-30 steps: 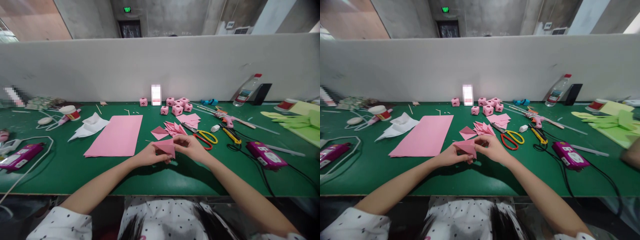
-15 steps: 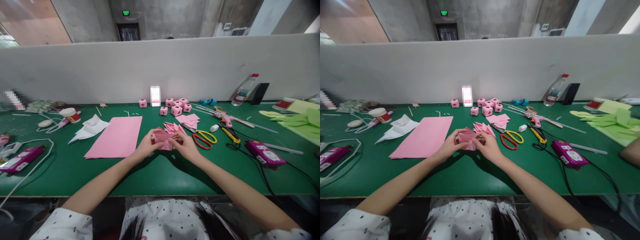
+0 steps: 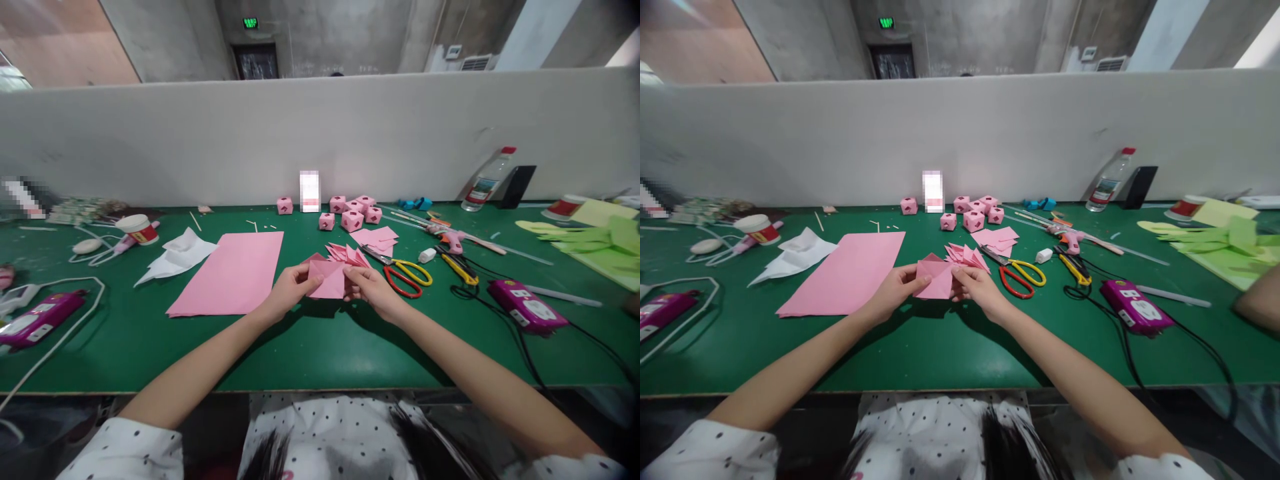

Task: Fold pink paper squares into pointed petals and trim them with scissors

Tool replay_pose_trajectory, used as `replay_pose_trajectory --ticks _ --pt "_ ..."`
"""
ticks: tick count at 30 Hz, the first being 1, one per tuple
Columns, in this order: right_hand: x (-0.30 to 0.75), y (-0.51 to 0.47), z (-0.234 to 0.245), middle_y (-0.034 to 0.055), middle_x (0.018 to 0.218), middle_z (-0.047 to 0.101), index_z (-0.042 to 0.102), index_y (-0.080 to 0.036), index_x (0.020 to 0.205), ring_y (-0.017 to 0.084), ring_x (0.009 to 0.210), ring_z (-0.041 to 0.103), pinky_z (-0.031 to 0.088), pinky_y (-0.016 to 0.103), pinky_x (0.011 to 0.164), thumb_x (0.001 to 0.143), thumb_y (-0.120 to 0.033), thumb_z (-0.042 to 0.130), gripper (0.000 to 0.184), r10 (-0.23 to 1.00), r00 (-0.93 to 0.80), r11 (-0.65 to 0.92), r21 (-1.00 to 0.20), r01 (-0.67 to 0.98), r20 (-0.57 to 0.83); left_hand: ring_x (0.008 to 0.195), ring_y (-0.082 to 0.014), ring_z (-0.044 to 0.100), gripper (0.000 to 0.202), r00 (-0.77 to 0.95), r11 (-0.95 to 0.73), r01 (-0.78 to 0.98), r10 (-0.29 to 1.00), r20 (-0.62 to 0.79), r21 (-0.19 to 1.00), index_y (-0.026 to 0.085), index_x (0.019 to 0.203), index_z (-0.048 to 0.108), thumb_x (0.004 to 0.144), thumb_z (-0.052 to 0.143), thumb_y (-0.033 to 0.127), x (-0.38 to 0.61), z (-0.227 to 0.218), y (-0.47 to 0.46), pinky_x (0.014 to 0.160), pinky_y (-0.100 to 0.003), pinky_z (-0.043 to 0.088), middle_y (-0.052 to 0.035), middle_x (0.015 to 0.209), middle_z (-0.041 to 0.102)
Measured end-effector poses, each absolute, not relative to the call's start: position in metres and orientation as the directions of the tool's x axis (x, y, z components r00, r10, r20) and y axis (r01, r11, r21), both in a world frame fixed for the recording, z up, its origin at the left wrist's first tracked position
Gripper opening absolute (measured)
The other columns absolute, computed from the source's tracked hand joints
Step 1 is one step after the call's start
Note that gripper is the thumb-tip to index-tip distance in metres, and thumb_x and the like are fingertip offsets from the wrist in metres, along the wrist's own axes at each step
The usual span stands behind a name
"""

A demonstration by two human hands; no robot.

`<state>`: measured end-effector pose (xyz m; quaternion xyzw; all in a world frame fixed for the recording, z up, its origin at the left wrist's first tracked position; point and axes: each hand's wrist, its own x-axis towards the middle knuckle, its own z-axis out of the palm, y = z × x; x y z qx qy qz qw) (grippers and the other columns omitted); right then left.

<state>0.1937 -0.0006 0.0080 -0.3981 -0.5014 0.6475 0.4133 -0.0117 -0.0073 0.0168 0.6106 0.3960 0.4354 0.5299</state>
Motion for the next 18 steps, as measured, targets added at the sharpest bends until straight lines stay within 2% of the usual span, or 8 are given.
replay_pose_trajectory --ticks 4,7,11,15,18 --pt "0.1939 0.0000 0.0077 0.0045 0.074 0.068 0.064 -0.016 0.084 0.013 0.062 0.067 0.053 0.022 0.056 0.079 -0.055 0.066 0.039 0.944 -0.316 -0.153 -0.976 -0.157 -0.097 0.073 -0.0162 0.061 0.042 0.218 -0.180 0.087 0.963 0.158 0.980 0.009 0.101 0.069 0.077 0.070 0.043 -0.0124 0.0174 -0.0074 0.066 -0.025 0.046 -0.0070 0.087 0.071" --pt "0.1948 0.0000 0.0066 0.0034 0.079 0.069 0.063 -0.018 0.097 0.013 0.065 0.068 0.051 0.021 0.056 0.080 -0.046 0.068 0.033 0.945 -0.326 -0.067 -0.992 -0.107 -0.029 0.070 -0.0145 0.059 0.037 0.188 -0.232 0.127 0.960 0.206 0.965 0.010 0.094 0.069 0.077 0.068 0.043 -0.0130 0.0185 -0.0083 0.064 -0.023 0.044 -0.0042 0.080 0.068" --pt "0.1947 -0.0001 0.0032 0.0031 0.087 0.069 0.061 -0.019 0.107 0.014 0.068 0.066 0.050 0.022 0.056 0.075 -0.035 0.074 0.038 0.924 -0.377 0.069 -0.998 -0.013 0.068 0.067 -0.0131 0.058 0.036 0.187 -0.241 0.124 0.958 0.216 0.963 0.010 0.093 0.069 0.079 0.067 0.043 -0.0123 0.0199 -0.0099 0.062 -0.022 0.044 -0.0029 0.078 0.067" --pt "0.1936 -0.0011 0.0024 0.0055 0.101 0.067 0.061 -0.021 0.112 0.014 0.073 0.064 0.052 0.024 0.060 0.074 -0.035 0.075 0.044 0.903 -0.426 0.030 -0.997 -0.074 0.058 0.071 -0.0148 0.060 0.039 0.223 -0.231 0.124 0.954 0.200 0.965 0.010 0.098 0.069 0.079 0.067 0.044 -0.0102 0.0201 -0.0120 0.065 -0.024 0.047 -0.0047 0.084 0.069" --pt "0.1928 -0.0024 0.0043 0.0042 0.096 0.068 0.063 -0.021 0.111 0.013 0.071 0.062 0.050 0.023 0.059 0.073 -0.037 0.076 0.044 0.898 -0.435 0.032 -0.995 -0.091 0.069 0.070 -0.0153 0.061 0.037 0.284 -0.248 0.161 0.939 0.196 0.955 0.010 0.090 0.069 0.081 0.064 0.046 -0.0086 0.0192 -0.0144 0.064 -0.025 0.048 -0.0049 0.081 0.069"
